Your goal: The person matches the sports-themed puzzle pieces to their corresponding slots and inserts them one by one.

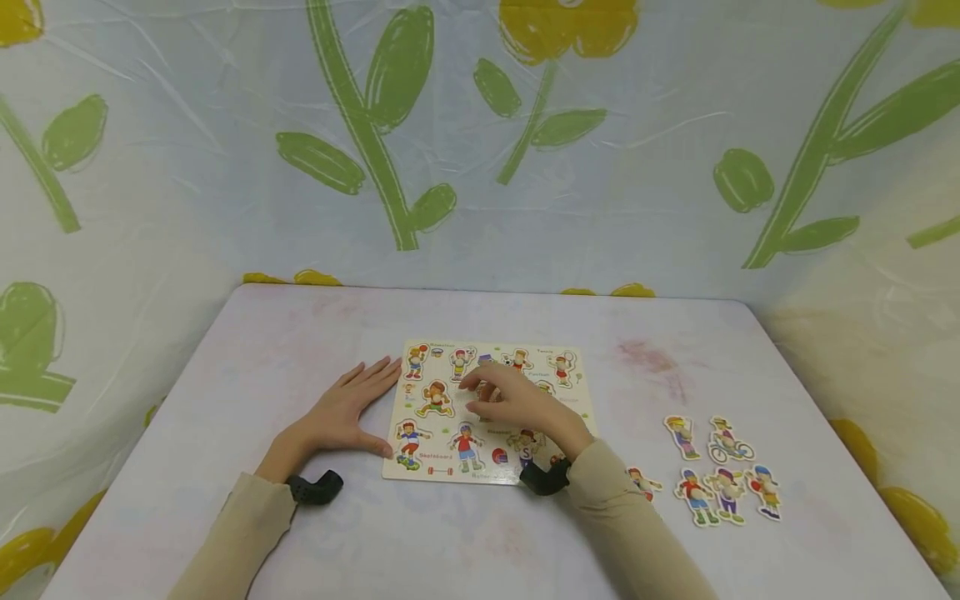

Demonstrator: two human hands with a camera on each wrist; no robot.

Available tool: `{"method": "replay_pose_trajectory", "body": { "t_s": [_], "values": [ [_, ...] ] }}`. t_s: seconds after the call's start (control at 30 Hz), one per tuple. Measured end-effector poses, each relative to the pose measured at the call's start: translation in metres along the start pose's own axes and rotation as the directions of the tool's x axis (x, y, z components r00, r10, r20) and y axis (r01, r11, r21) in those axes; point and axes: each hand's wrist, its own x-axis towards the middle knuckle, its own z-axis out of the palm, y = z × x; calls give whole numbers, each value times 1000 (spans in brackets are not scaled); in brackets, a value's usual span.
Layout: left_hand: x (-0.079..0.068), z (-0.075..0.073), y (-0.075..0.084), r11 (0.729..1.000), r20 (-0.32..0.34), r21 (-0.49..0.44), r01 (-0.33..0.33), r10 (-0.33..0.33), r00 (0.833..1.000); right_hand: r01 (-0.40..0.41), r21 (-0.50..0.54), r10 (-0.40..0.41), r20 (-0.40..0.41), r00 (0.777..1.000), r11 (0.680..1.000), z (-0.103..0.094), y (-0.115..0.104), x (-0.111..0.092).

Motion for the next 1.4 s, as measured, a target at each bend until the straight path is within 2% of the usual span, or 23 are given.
{"method": "replay_pose_trajectory", "body": {
  "t_s": [0.23, 0.43, 0.8, 1.1, 1.23, 1.4],
  "values": [
    [0, 0, -1, 1000, -5, 7, -4, 4, 1000, 20, -17, -22, -78, 997, 1000, -19, 7, -25],
    [1, 1, -1, 1000, -9, 6, -8, 8, 1000, -11, -68, 0, -162, 987, 998, -38, 14, -48],
    [0, 1, 0, 1000, -7, -24, -8, 7, 1000, -108, -107, 69, -313, 947, 988, -77, 36, -90],
    [-1, -1, 2, 1000, -13, -21, -8, 8, 1000, -234, -195, 148, -376, 915, 952, -104, 51, -123],
    [-1, -2, 2, 1000, -16, -19, -13, 12, 1000, -263, -218, 168, -374, 912, 940, -114, 57, -140],
    [-1, -1, 0, 1000, -14, -17, -14, 14, 1000, -259, -245, 157, -370, 916, 934, -123, 68, -158]
  ]
}}
